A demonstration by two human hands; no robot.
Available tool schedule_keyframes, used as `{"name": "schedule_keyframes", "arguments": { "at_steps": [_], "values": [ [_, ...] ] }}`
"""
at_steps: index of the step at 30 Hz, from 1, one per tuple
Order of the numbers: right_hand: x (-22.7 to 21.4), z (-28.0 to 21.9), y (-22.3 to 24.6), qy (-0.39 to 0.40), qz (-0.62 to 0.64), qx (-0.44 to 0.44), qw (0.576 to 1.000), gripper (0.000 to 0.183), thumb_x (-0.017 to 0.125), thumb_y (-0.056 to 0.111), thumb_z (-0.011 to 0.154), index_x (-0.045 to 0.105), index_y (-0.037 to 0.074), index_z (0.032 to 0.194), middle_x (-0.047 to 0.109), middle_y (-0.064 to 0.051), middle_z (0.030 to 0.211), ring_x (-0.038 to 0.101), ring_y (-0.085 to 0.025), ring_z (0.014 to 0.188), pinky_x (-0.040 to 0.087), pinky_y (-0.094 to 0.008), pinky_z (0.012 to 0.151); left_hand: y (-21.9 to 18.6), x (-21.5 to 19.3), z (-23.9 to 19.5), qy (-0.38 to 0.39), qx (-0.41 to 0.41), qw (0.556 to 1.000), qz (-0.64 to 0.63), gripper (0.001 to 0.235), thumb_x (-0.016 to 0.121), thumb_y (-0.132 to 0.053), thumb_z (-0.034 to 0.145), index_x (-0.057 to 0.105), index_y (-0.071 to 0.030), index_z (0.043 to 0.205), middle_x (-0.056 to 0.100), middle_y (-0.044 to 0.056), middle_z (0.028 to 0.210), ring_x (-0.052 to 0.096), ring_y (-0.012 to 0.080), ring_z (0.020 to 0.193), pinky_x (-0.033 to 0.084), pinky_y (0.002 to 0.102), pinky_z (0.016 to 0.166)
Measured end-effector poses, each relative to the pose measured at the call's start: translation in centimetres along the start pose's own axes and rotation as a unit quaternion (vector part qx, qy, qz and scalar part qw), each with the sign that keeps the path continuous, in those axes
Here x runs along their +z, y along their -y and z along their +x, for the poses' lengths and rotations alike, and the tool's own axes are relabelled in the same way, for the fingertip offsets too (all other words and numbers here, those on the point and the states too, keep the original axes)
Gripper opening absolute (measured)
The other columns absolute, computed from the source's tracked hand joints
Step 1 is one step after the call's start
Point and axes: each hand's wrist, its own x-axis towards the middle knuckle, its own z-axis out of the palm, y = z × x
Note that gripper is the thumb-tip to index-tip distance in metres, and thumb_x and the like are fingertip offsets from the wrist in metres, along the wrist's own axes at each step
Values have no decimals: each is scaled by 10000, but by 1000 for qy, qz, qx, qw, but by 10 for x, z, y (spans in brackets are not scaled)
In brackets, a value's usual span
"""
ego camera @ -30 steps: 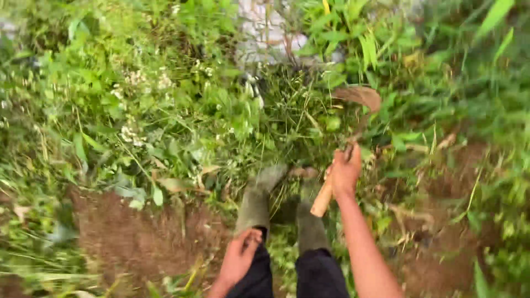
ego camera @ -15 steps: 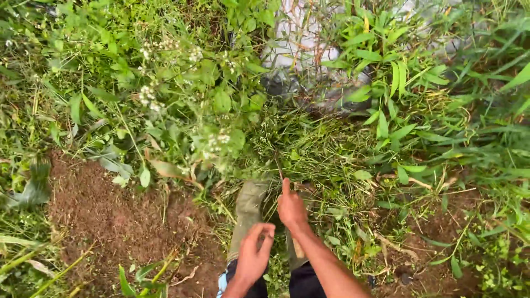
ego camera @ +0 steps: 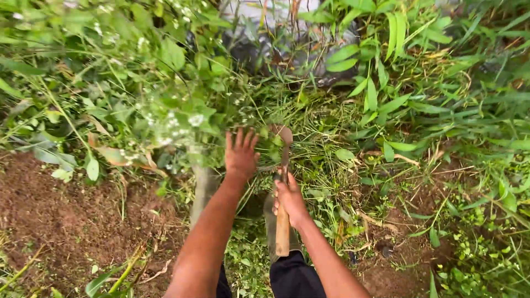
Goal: Using a sickle to clear weeds around corn plants in a field
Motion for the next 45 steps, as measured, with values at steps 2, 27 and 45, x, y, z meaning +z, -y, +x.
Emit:
{"name": "schedule_keyframes", "arguments": {
  "at_steps": [2, 27, 45],
  "values": [
    [-9, 8, -1, 12, 58, 22, 998, 457, 489, 180, 1034, 435, 139, 1485, 457, -9, 705, 494, -125, 424, 478, -271, 307, 1, 22, 16, 14, -27, 1000, 7, 612, 160, -527, 1092, 120, -322, 1667, 103, -70, 1738, 47, 225, 1594, -94, 638, 1228],
    [-78, -67, 52, -207, 26, -108, 972, 500, 474, -5, 1013, 494, 195, 1470, 546, -59, 753, 484, -165, 490, 463, -308, 399, 61, -222, 44, -225, -88, 966, 93, 1190, 446, -931, 701, 158, -237, 1624, 191, 145, 1696, 156, 408, 1544, 90, 703, 1202],
    [50, -31, 194, -119, -280, -221, 926, 293, 555, 49, 1039, 528, 16, 1329, 613, -156, 716, 522, -167, 423, 477, -279, 358, 290, 4, 131, -496, -131, 857, 45, 220, 465, -111, 932, 657, -57, 1025, 687, 144, 836, 670, 340, 766, 480, 507, 708]
  ]
}}
